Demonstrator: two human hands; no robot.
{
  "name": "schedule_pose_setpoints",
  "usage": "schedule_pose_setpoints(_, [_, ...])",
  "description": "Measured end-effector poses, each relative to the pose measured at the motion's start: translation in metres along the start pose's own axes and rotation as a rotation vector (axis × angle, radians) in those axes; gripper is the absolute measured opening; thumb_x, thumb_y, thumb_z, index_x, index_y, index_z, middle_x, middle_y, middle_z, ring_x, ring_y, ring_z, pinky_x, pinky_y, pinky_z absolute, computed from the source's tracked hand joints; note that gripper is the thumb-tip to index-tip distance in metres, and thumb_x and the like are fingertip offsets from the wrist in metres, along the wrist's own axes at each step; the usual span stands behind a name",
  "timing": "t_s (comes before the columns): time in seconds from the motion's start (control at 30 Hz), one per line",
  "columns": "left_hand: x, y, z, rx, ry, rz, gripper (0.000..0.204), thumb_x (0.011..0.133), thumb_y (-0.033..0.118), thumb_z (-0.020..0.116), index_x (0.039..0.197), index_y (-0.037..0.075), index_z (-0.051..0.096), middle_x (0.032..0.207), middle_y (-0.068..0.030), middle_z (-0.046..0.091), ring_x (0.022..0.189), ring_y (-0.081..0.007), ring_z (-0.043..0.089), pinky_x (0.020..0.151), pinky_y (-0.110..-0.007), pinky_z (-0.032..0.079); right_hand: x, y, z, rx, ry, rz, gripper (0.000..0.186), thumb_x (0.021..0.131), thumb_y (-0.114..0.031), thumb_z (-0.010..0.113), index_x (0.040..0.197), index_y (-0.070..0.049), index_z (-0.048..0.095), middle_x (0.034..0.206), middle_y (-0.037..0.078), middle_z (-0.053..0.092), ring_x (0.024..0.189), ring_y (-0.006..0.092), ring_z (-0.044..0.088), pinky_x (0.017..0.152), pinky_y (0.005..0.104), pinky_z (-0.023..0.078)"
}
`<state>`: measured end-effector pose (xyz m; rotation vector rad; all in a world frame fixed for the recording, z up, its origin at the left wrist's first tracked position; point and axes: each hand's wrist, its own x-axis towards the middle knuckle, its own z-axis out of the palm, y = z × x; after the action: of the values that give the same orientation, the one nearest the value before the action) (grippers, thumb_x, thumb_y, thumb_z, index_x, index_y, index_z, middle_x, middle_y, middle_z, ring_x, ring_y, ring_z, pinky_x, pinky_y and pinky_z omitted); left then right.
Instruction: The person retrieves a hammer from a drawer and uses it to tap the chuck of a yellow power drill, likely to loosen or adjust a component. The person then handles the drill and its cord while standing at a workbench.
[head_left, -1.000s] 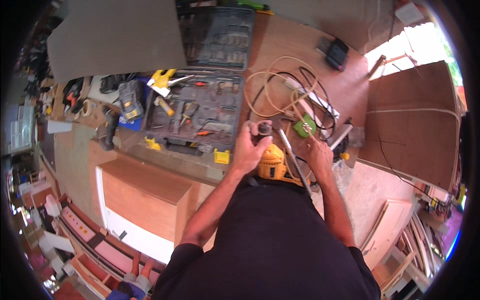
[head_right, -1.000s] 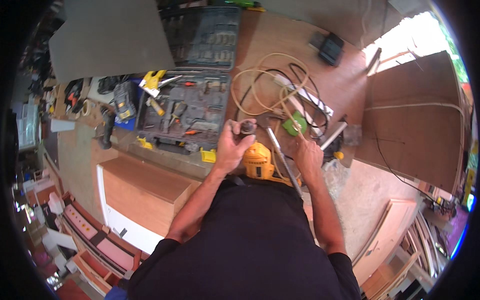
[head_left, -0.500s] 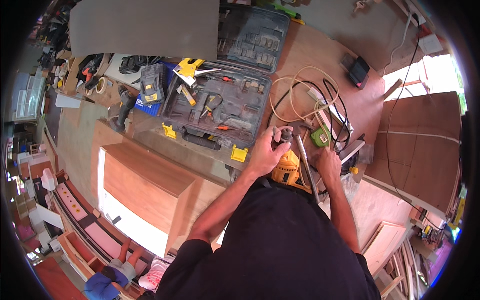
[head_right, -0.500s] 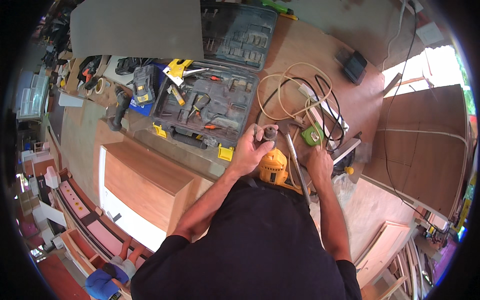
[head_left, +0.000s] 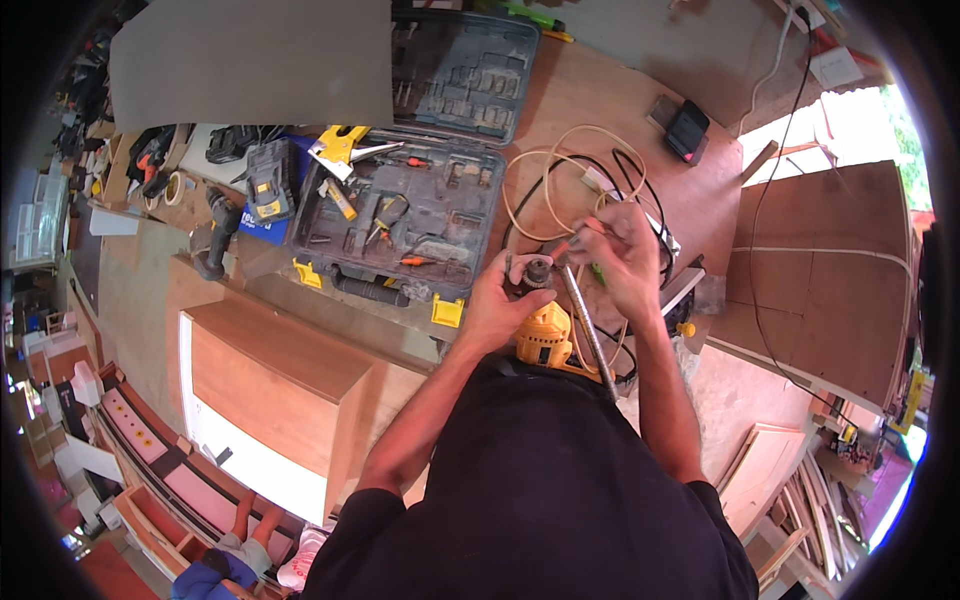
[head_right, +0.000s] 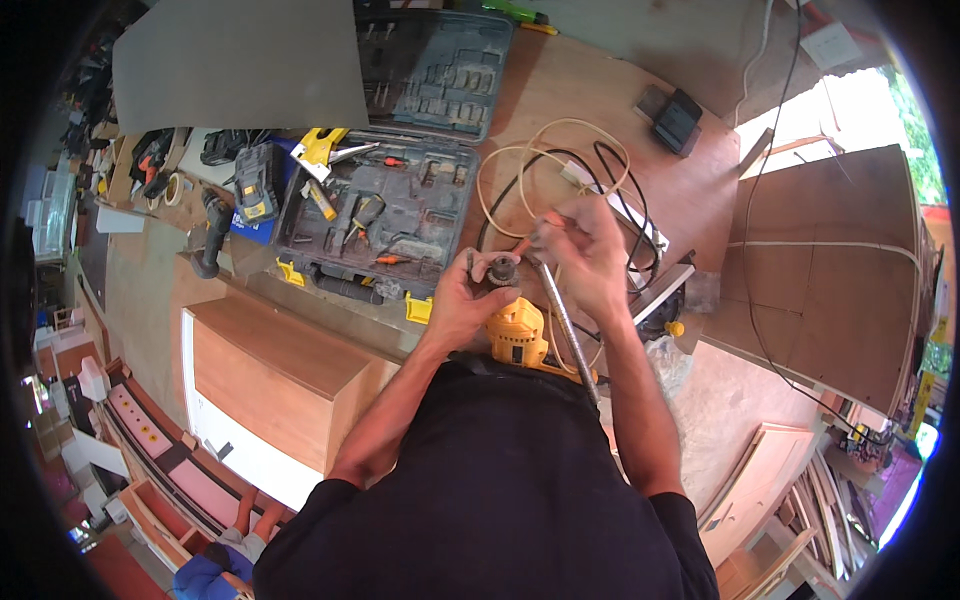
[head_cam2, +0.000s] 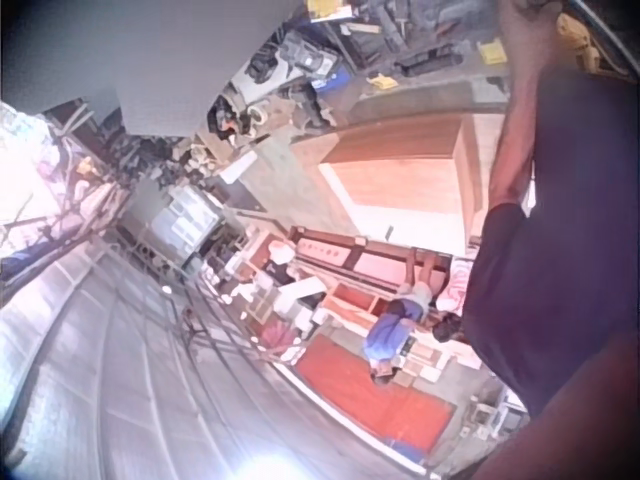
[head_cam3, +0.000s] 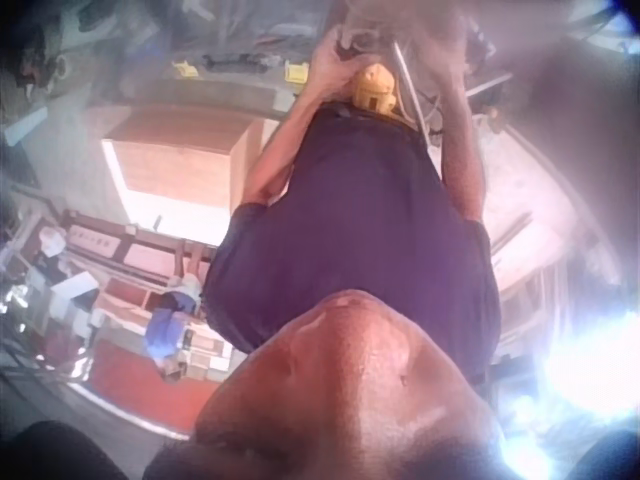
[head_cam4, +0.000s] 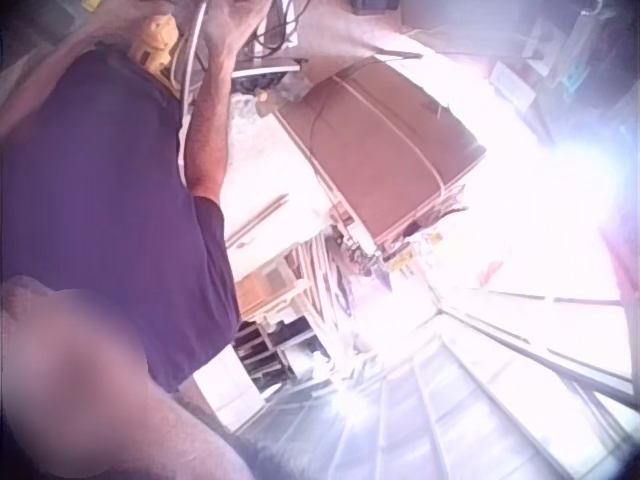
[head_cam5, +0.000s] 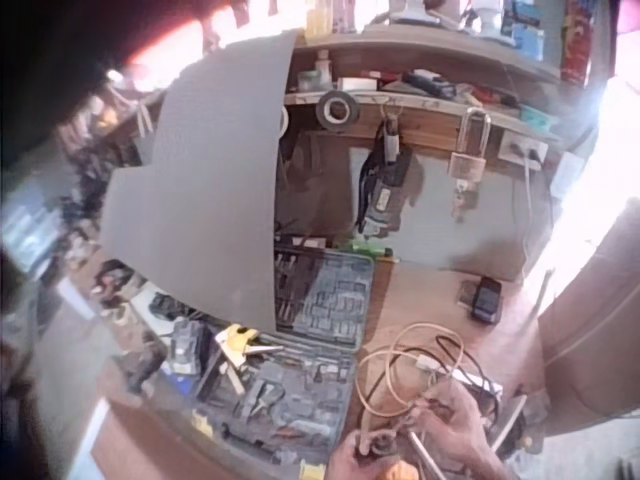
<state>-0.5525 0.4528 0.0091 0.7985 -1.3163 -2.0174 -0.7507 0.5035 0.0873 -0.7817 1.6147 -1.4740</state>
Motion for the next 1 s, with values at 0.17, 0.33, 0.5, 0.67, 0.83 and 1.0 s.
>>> schedule_pose_setpoints(0.17, [-0.004, 0.002, 0.000, -0.026, 0.018, -0.011, 0.035, 0.084, 0.005, 0.092, 0.109, 0.005, 0.068, 0.108, 0.0017, 0.068, 0.103, -0.0093, 0.061, 0.095, -0.029, 0.051, 0.012, -0.005, 0.018, -0.092, -0.032, -0.073, 0.023, 0.100, 0.002, 0.072, 0.119, 0.000, 0.059, 0.110, 0.009, 0.071, 0.094, 0.0132, 0.074, 0.076, 0.0287, 0.061])
schedule_pose_setpoints(0.33, [-0.004, 0.006, -0.003, 0.112, -0.016, -0.082, 0.042, 0.086, -0.007, 0.088, 0.117, 0.003, 0.061, 0.113, 0.0007, 0.065, 0.108, -0.0079, 0.062, 0.100, -0.027, 0.054, 0.010, -0.016, 0.019, -0.157, -0.164, -0.021, 0.024, 0.101, 0.001, 0.072, 0.122, 0.000, 0.060, 0.111, 0.009, 0.073, 0.093, 0.0113, 0.072, 0.081, 0.0284, 0.060])
schedule_pose_setpoints(0.5, [-0.003, 0.009, -0.002, 0.184, -0.031, -0.077, 0.049, 0.084, -0.003, 0.091, 0.124, 0.000, 0.064, 0.105, 0.0043, 0.060, 0.101, -0.0065, 0.058, 0.094, -0.025, 0.051, 0.012, -0.013, 0.017, -0.280, -0.206, -0.125, 0.023, 0.100, 0.000, 0.072, 0.121, 0.001, 0.063, 0.111, 0.010, 0.075, 0.095, 0.0118, 0.074, 0.082, 0.0305, 0.062])
schedule_pose_setpoints(0.67, [-0.005, 0.009, 0.001, 0.165, 0.005, -0.064, 0.052, 0.083, 0.000, 0.093, 0.125, 0.001, 0.063, 0.099, 0.0065, 0.054, 0.098, -0.0061, 0.056, 0.092, -0.024, 0.049, 0.019, -0.023, 0.021, -0.317, -0.365, -0.145, 0.023, 0.100, -0.001, 0.071, 0.123, -0.001, 0.064, 0.111, 0.006, 0.076, 0.096, 0.0110, 0.074, 0.083, 0.0309, 0.062])
schedule_pose_setpoints(0.83, [-0.008, 0.028, 0.011, 0.217, 0.067, -0.066, 0.053, 0.078, 0.010, 0.099, 0.119, 0.002, 0.065, 0.095, 0.0067, 0.052, 0.093, -0.0067, 0.053, 0.086, -0.024, 0.048, 0.017, -0.027, 0.024, -0.311, -0.324, -0.062, 0.024, 0.100, 0.000, 0.070, 0.123, -0.001, 0.064, 0.112, 0.006, 0.078, 0.093, 0.0114, 0.074, 0.083, 0.0312, 0.062])
schedule_pose_setpoints(1.0, [-0.008, 0.038, 0.014, 0.381, 0.099, -0.043, 0.057, 0.076, 0.024, 0.102, 0.114, -0.001, 0.066, 0.103, -0.0059, 0.070, 0.095, -0.0131, 0.065, 0.085, -0.033, 0.055, 0.012, -0.020, 0.025, -0.279, -0.276, -0.097, 0.026, 0.099, 0.001, 0.071, 0.125, 0.001, 0.064, 0.114, 0.007, 0.078, 0.091, 0.0111, 0.074, 0.082, 0.0308, 0.061])
